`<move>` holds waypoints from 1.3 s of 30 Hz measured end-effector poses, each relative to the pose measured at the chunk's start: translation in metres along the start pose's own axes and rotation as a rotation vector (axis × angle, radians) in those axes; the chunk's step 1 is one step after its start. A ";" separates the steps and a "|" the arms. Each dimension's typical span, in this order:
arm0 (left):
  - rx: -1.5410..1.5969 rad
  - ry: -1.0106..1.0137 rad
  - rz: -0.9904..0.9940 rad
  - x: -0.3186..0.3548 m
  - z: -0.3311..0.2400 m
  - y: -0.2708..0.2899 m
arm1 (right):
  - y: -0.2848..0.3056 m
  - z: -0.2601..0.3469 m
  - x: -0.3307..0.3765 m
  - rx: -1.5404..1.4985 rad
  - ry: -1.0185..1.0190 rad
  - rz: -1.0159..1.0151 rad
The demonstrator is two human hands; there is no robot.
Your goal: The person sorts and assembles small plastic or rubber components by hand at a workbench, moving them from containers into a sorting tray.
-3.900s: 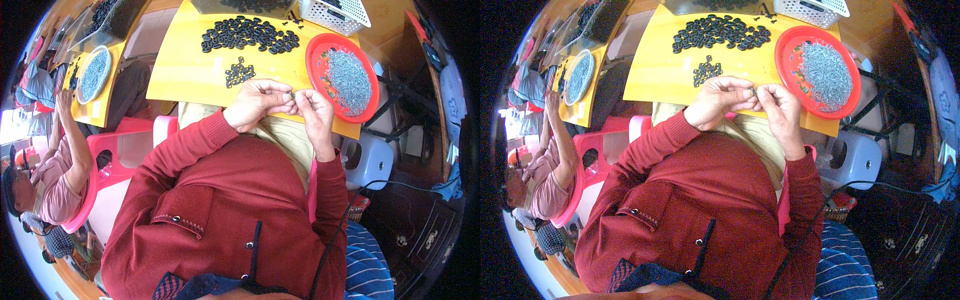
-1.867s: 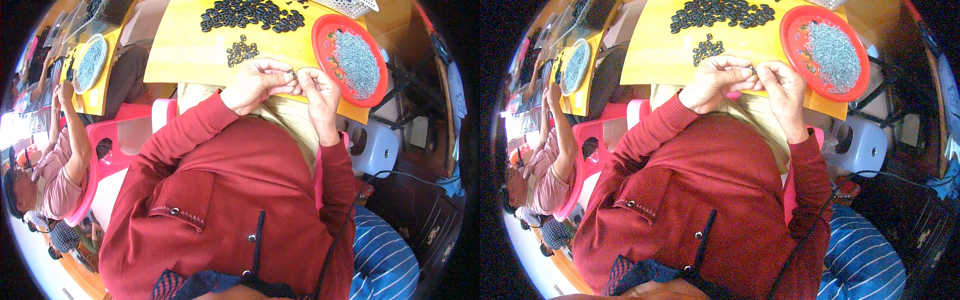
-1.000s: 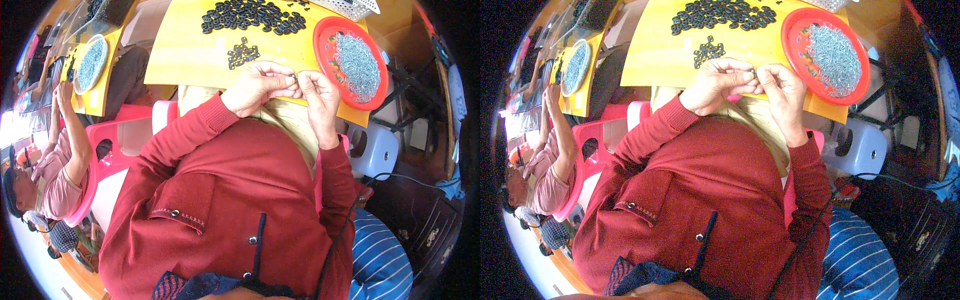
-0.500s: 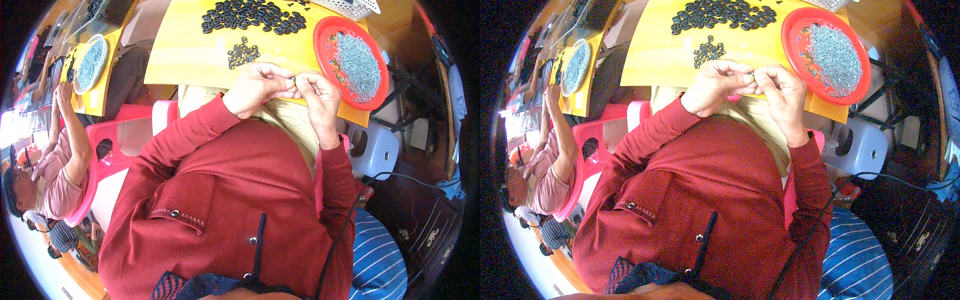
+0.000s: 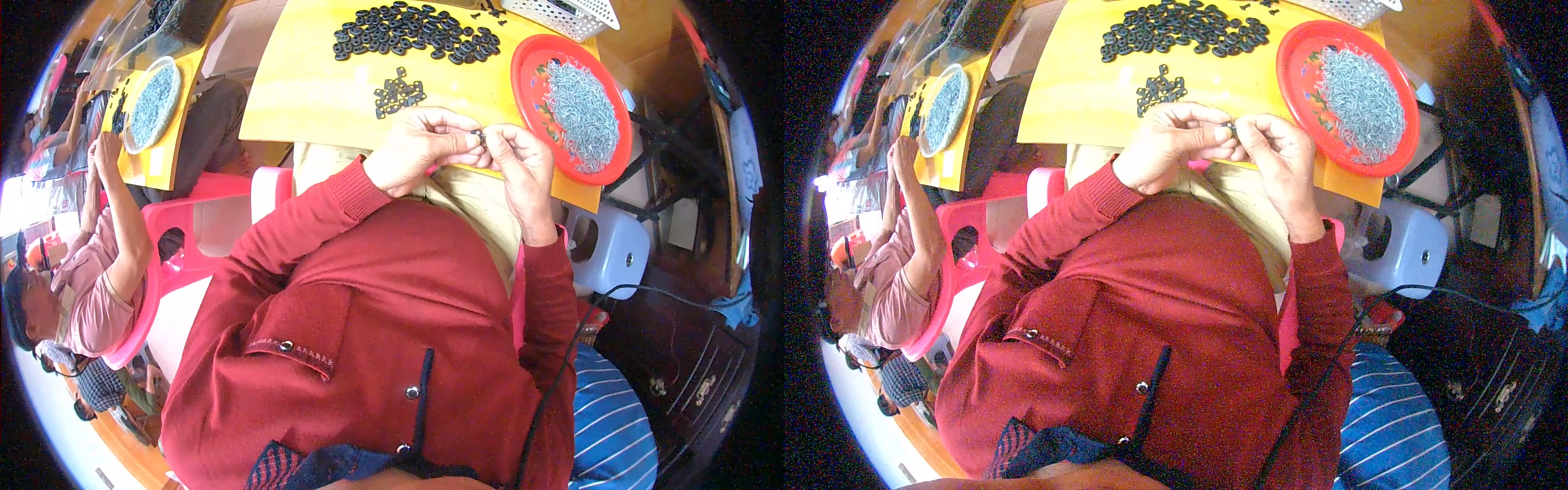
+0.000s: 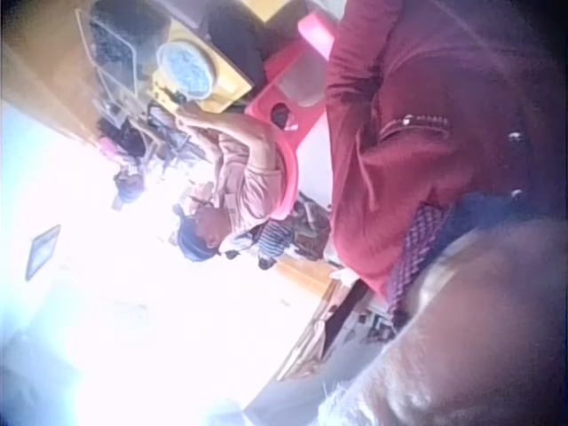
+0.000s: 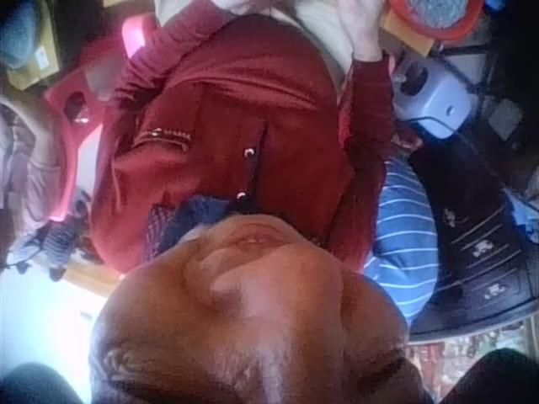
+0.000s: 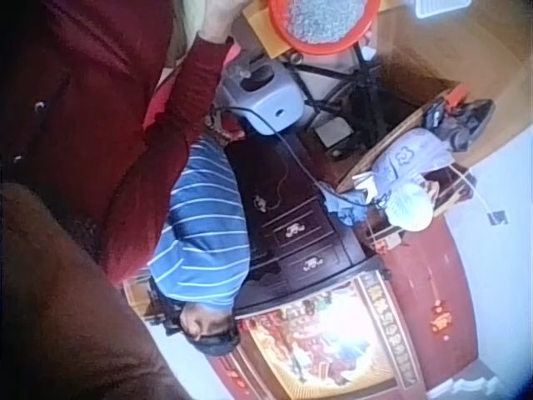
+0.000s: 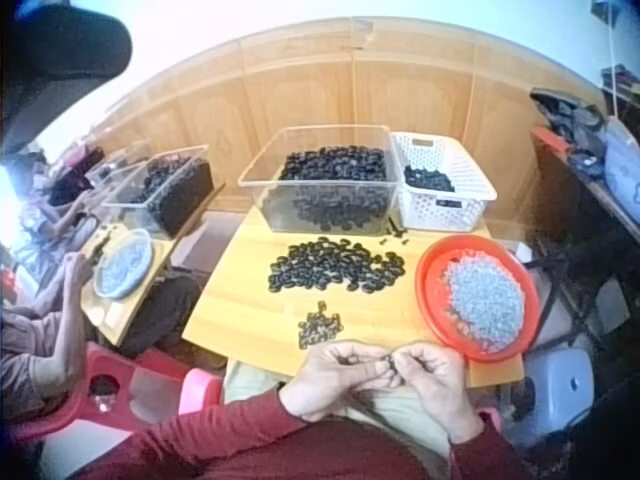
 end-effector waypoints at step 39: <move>-0.050 -0.030 -0.023 0.005 -0.005 0.004 | -0.002 -0.001 0.000 0.045 -0.019 0.038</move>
Point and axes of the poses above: each hand's wrist, its own x-axis away from the middle knuckle, its own y-axis out of the back of the hand, z = x × y, the point moved 4 cm from there along -x, towards the middle knuckle, and after that the axes turned 13 degrees about x, right-handed, at the moved point
